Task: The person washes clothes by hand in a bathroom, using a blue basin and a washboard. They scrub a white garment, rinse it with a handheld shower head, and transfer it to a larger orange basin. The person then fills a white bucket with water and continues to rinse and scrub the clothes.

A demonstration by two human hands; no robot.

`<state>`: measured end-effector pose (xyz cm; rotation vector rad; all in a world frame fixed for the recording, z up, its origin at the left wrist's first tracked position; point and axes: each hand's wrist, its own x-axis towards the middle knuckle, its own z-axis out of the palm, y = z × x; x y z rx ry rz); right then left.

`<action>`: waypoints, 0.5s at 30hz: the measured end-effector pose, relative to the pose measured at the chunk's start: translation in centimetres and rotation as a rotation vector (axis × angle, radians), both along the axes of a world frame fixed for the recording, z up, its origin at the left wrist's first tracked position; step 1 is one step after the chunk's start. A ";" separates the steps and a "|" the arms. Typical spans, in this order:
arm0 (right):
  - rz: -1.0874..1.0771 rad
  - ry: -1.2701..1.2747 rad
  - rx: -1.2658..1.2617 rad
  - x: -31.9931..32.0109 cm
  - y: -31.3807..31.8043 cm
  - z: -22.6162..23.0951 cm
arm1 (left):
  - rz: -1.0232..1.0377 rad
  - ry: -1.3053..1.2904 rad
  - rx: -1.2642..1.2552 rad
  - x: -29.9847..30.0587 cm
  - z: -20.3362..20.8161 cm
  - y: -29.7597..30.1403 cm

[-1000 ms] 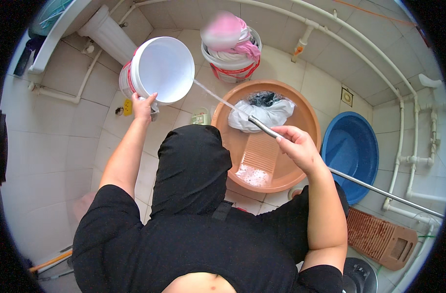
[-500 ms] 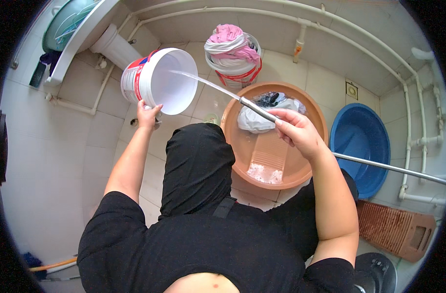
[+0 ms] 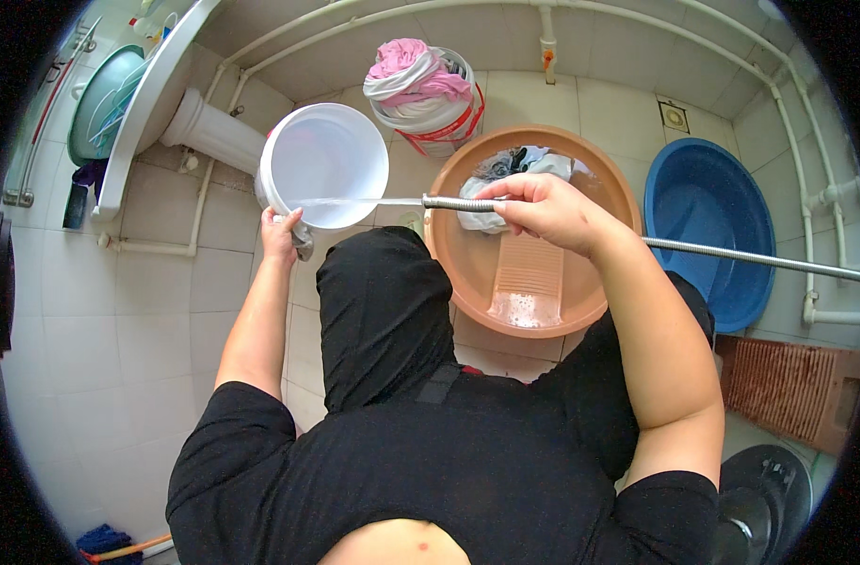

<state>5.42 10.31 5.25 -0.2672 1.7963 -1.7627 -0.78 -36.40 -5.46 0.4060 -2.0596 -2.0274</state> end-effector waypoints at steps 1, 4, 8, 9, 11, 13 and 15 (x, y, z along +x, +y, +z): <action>0.004 0.016 0.023 0.0 0.1 -0.1 | 0.000 0.021 -0.074 -0.2 0.0 0.0; -0.014 0.045 0.054 -0.1 0.2 -0.4 | 0.005 0.089 -0.250 -0.4 0.7 0.4; -0.028 0.041 0.028 0.0 0.1 -0.3 | 0.153 0.122 -0.949 -0.9 -0.1 -2.6; -0.038 0.046 0.033 0.0 0.0 -0.1 | 0.163 0.103 -1.075 -0.7 0.3 -2.7; -0.060 0.055 0.041 0.0 0.0 -0.1 | 0.166 0.071 -1.291 -0.1 1.1 -2.7; -0.079 0.068 0.040 0.0 0.1 -0.5 | 0.154 0.044 -1.475 0.6 2.4 -2.8; -0.082 0.058 0.036 0.1 0.0 -0.4 | 0.159 0.092 -1.587 0.9 2.6 -4.0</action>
